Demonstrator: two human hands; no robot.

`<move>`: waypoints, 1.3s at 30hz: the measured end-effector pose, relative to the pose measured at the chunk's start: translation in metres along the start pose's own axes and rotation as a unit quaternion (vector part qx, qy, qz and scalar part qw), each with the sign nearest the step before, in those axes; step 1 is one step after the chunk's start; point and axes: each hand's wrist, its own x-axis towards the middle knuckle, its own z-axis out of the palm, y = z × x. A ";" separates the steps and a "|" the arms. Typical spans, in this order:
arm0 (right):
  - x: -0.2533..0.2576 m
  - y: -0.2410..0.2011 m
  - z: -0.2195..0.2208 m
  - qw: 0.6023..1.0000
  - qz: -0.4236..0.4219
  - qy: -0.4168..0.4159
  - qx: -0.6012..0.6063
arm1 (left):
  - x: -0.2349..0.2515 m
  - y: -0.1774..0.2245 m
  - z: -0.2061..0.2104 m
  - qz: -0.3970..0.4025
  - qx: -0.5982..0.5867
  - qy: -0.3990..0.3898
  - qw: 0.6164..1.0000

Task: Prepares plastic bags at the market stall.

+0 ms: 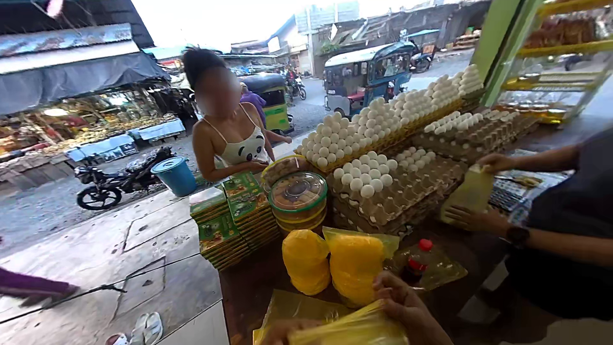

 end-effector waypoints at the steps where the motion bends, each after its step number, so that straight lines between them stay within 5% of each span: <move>1: -0.004 0.005 -0.002 0.999 0.024 -0.041 -0.009 | 0.004 0.001 0.001 -0.009 -0.021 0.055 0.998; 4: -0.009 0.014 -0.011 0.989 0.100 -0.094 -0.061 | 0.025 -0.007 -0.008 -0.076 -0.073 0.128 0.986; 9: 0.007 -0.001 -0.019 0.991 -0.061 0.102 0.069 | 0.067 -0.032 -0.024 -0.136 -0.083 0.131 0.979; 12: 0.035 -0.009 -0.037 0.971 -0.082 0.188 0.124 | 0.111 -0.043 -0.023 -0.145 -0.002 0.134 0.980; 17: 0.081 -0.018 -0.058 0.918 0.052 0.373 -0.122 | 0.181 -0.059 -0.027 -0.192 0.142 0.271 0.932; 21: 0.096 0.009 -0.078 0.837 0.180 0.363 -0.369 | 0.189 -0.088 -0.037 -0.293 0.445 0.167 0.829; 27: 0.066 0.072 -0.083 0.817 0.269 0.349 -0.371 | 0.156 -0.115 -0.036 -0.352 0.485 0.142 0.788; 31: 0.055 0.093 -0.093 0.820 0.255 0.364 -0.360 | 0.125 -0.127 -0.024 -0.342 0.403 0.195 0.826; 34: 0.047 0.108 -0.106 0.839 0.226 0.353 -0.347 | 0.123 -0.127 -0.029 -0.374 0.427 0.151 0.809; 39: 0.039 0.064 -0.109 0.941 0.056 0.256 -0.212 | 0.108 -0.114 -0.034 -0.401 0.311 0.134 0.851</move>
